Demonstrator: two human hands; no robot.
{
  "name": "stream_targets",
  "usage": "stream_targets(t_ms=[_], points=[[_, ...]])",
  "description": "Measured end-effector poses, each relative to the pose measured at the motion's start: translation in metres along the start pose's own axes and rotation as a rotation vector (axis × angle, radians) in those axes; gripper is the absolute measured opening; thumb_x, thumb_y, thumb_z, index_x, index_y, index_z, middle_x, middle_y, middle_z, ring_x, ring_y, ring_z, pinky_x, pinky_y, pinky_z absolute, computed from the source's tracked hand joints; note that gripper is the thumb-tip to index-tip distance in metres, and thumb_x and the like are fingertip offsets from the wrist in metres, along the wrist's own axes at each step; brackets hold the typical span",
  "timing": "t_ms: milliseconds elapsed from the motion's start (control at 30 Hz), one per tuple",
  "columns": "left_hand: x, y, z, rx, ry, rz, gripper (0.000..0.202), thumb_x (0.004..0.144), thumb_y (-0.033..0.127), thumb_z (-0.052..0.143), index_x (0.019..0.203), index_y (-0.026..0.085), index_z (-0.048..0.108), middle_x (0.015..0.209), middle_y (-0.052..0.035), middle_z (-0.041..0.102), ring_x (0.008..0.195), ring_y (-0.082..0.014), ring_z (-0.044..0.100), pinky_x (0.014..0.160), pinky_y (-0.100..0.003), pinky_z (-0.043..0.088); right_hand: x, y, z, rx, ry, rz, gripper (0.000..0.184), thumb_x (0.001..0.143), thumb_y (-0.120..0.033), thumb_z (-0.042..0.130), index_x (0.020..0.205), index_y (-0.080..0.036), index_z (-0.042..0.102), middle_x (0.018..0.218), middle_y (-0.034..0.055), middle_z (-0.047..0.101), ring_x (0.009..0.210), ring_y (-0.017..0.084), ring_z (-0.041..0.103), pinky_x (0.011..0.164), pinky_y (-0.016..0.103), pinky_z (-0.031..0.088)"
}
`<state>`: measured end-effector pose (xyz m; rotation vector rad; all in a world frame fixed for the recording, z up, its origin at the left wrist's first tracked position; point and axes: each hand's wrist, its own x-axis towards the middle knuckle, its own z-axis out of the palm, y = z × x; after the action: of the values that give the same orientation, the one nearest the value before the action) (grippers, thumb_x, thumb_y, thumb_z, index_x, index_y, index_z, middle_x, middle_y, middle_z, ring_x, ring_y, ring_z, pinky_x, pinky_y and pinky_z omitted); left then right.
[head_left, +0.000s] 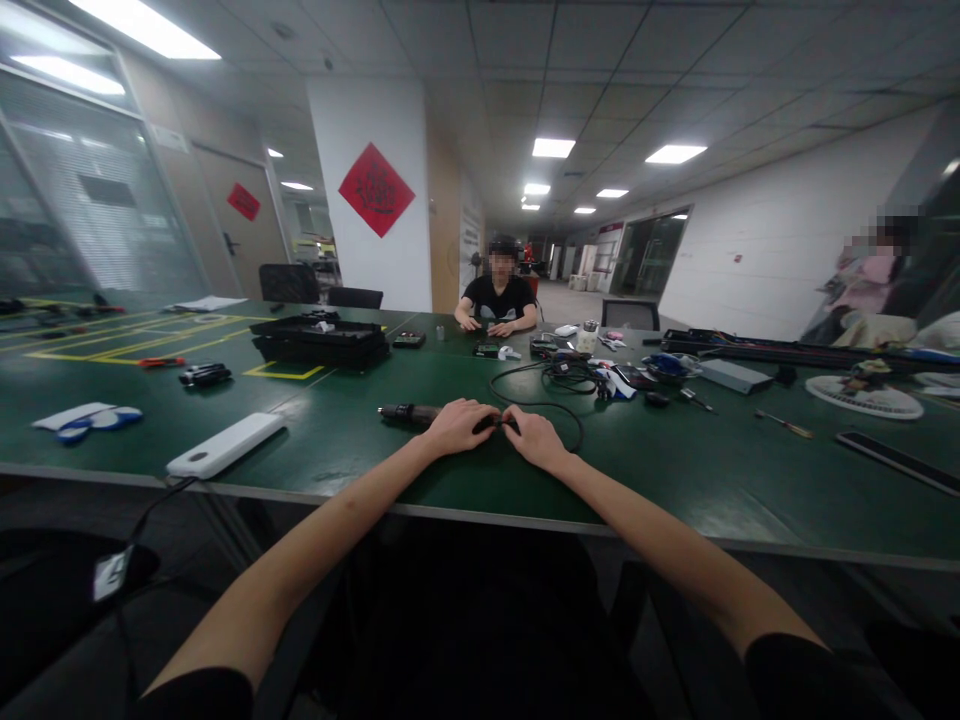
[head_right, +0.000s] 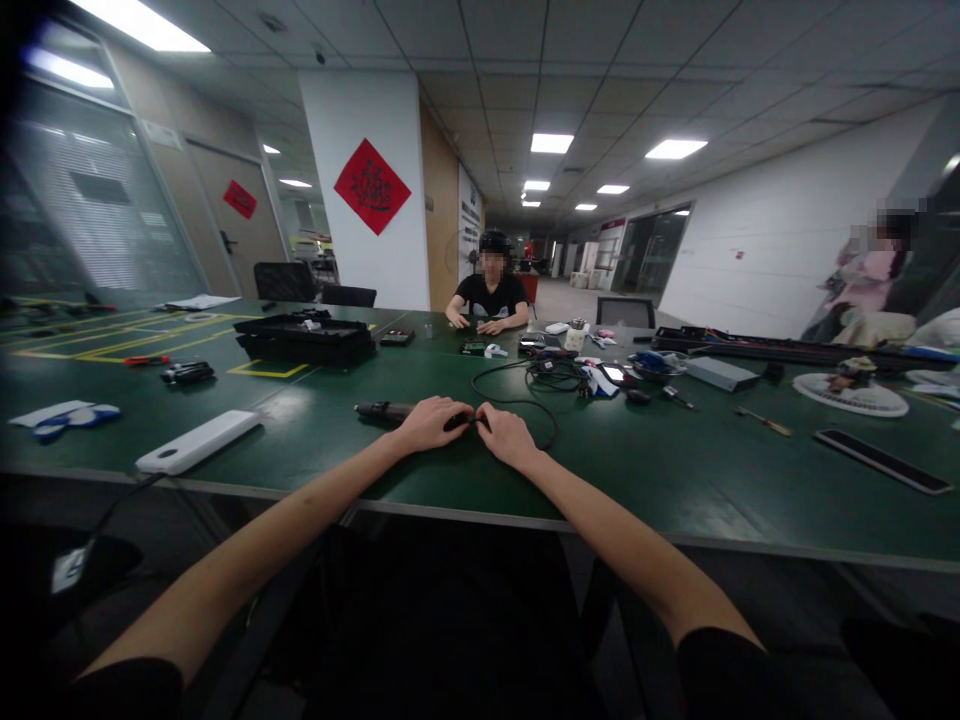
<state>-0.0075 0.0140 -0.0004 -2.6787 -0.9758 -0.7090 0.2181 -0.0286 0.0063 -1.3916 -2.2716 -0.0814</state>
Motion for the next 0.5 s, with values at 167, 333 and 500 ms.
stream_targets(t_ms=[167,333,500], points=[[-0.0005,-0.0005,-0.0007,0.006,-0.008,-0.020,0.022,0.100,0.041,0.057,0.115,0.027,0.065,0.105,-0.0027,0.073,0.101,-0.0212,0.067,0.091,-0.035,0.047,0.0001,0.0013,0.0017,0.010,0.010,-0.016,0.015,0.103,-0.032,0.056,0.115,-0.026,0.061,0.107,0.0036,0.074,0.093,0.021,0.069,0.074,0.026,0.040],[-0.0005,-0.0022,0.0018,0.003,-0.002,0.017,0.024,0.101,0.040,0.056,0.121,0.029,0.064,0.111,-0.0019,0.072,0.104,-0.0206,0.067,0.093,-0.035,0.046,0.0005,0.0018,0.0025,0.015,0.012,-0.018,0.015,0.102,-0.031,0.057,0.116,-0.026,0.060,0.107,0.0034,0.074,0.094,0.021,0.069,0.075,0.026,0.040],[-0.0002,-0.0030,0.0015,0.000,-0.006,-0.019,0.024,0.101,0.044,0.056,0.117,0.027,0.064,0.108,-0.0023,0.073,0.101,-0.0207,0.067,0.091,-0.035,0.047,0.0001,0.0014,0.0010,0.011,0.014,-0.022,0.014,0.103,-0.032,0.055,0.115,-0.026,0.060,0.106,0.0035,0.074,0.093,0.021,0.069,0.074,0.026,0.040]])
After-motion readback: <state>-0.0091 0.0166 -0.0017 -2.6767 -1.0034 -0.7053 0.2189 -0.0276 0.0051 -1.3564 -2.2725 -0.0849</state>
